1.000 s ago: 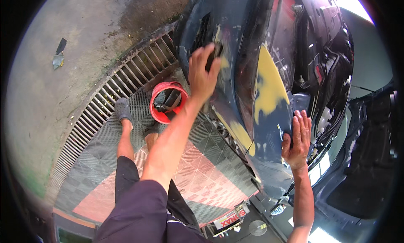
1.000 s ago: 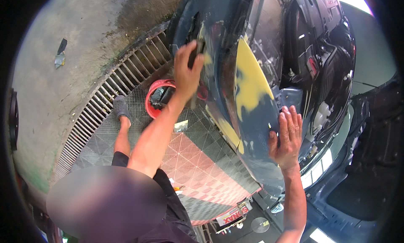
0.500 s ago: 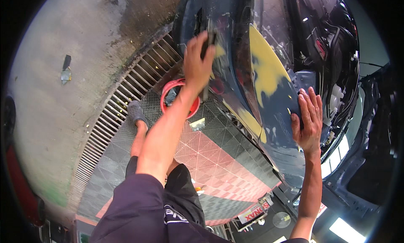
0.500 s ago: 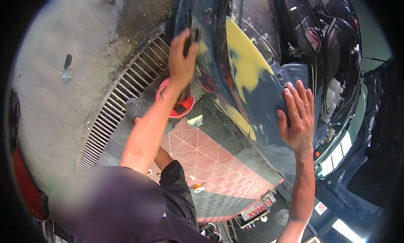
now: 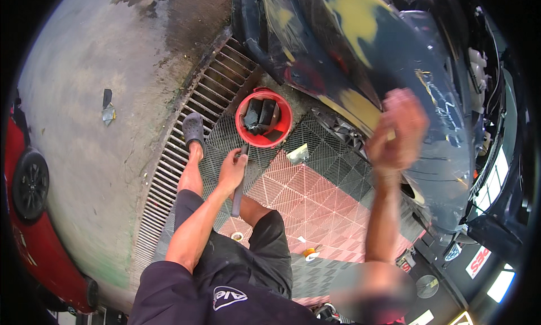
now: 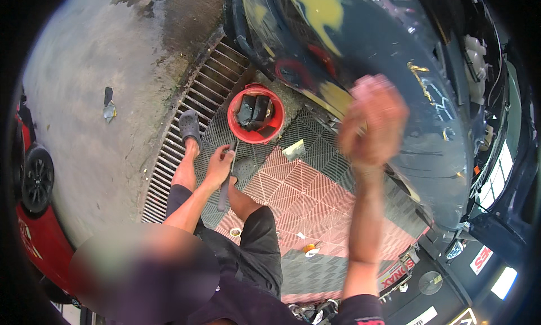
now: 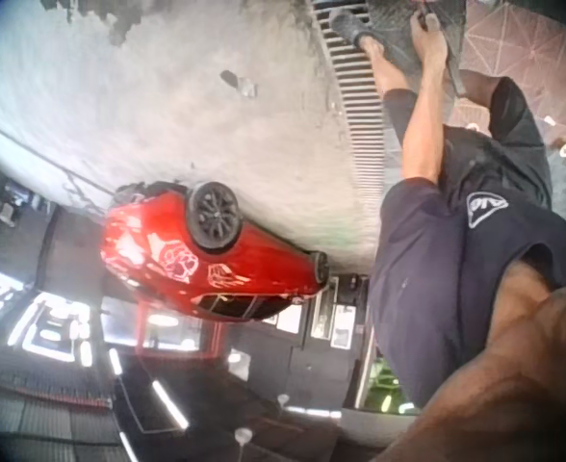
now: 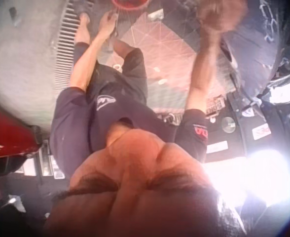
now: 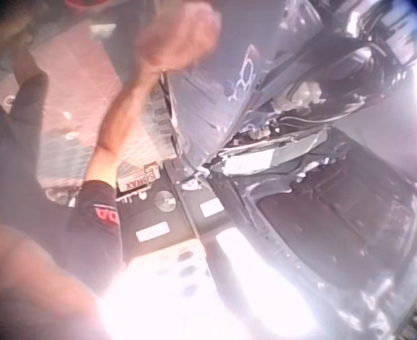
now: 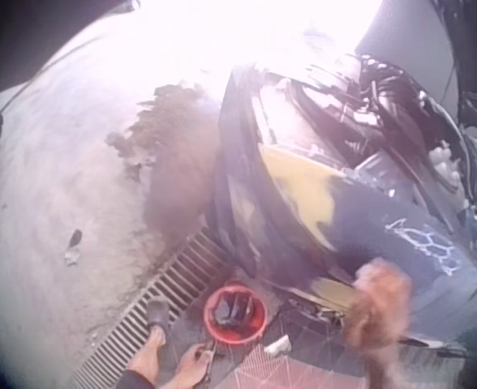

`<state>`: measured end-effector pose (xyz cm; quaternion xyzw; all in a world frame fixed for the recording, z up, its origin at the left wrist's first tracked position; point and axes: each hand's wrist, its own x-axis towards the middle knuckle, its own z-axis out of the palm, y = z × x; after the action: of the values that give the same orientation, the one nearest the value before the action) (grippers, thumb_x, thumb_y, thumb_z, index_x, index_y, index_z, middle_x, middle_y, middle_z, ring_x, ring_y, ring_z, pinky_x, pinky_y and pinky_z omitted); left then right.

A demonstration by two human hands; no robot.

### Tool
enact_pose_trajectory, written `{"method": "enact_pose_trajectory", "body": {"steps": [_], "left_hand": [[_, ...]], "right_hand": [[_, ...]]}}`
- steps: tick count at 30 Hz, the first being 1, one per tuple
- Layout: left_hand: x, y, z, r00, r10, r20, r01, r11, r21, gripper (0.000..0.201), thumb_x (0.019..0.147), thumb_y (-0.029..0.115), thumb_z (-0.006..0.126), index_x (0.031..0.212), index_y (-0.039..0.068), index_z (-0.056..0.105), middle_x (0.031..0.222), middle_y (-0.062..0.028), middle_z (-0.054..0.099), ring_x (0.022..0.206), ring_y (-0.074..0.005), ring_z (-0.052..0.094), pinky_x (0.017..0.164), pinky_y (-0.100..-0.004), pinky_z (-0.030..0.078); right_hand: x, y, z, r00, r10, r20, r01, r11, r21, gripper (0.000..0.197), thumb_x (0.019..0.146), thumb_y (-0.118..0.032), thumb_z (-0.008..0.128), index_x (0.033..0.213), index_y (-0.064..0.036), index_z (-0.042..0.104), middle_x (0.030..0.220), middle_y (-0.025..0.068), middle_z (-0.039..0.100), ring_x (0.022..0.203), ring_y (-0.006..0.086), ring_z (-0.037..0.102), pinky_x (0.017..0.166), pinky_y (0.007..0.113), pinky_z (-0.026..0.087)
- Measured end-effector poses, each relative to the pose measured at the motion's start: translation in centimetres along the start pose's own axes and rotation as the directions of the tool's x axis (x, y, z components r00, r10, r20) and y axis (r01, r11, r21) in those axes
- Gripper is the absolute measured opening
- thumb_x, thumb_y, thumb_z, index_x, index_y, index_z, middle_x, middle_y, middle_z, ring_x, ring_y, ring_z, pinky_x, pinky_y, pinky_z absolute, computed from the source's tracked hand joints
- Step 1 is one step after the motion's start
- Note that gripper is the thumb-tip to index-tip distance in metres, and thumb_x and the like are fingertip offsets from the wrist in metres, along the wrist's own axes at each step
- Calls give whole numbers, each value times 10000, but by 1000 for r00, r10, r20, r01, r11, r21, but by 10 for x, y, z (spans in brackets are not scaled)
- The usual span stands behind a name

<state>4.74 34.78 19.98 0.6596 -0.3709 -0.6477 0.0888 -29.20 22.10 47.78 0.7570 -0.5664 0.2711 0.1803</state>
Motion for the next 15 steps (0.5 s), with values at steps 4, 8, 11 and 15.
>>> {"method": "enact_pose_trajectory", "body": {"steps": [4, 8, 11, 15], "left_hand": [[34, -4, -19, 999, 21, 33, -23, 998, 60, 437, 1098, 316, 652, 1439, 44, 643, 981, -97, 728, 859, -191, 679, 779, -373, 547], [73, 9, -32, 992, 23, 122, -45, 982, 185, 456, 1111, 337, 613, 1464, 48, 618, 1051, -164, 755, 949, -276, 736, 869, -416, 571], [94, 27, -39, 968, 115, 224, -158, 969, 189, 463, 1111, 323, 606, 1480, 44, 603, 1094, -205, 753, 1013, -332, 748, 928, -431, 568], [107, 68, -45, 880, 341, 330, -431, 865, 257, 469, 1127, 308, 611, 1506, 32, 586, 1271, -240, 732, 1184, -355, 726, 1023, -440, 540]], "right_hand": [[-183, -100, 120, 705, 570, 422, -699, 659, 278, 230, 1013, -75, 728, 1215, 23, 776, 1257, 202, 776, 1176, 380, 730, 1017, 462, 583], [-306, -153, 222, 148, 707, 692, -989, 114, 95, 335, 1099, -171, 607, 1301, 65, 732, 1312, 264, 751, 1248, 443, 712, 1066, 488, 567], [-355, -151, 285, 128, 764, 633, -980, 197, -39, 418, 1103, -182, 553, 1425, 63, 658, 1378, 305, 708, 1281, 459, 688, 1121, 463, 532], [-379, -140, 375, 80, 915, 396, -978, 149, -147, 521, 1068, -160, 515, 1509, 117, 538, 1494, 378, 592, 1397, 533, 568, 1201, 539, 454]]}}
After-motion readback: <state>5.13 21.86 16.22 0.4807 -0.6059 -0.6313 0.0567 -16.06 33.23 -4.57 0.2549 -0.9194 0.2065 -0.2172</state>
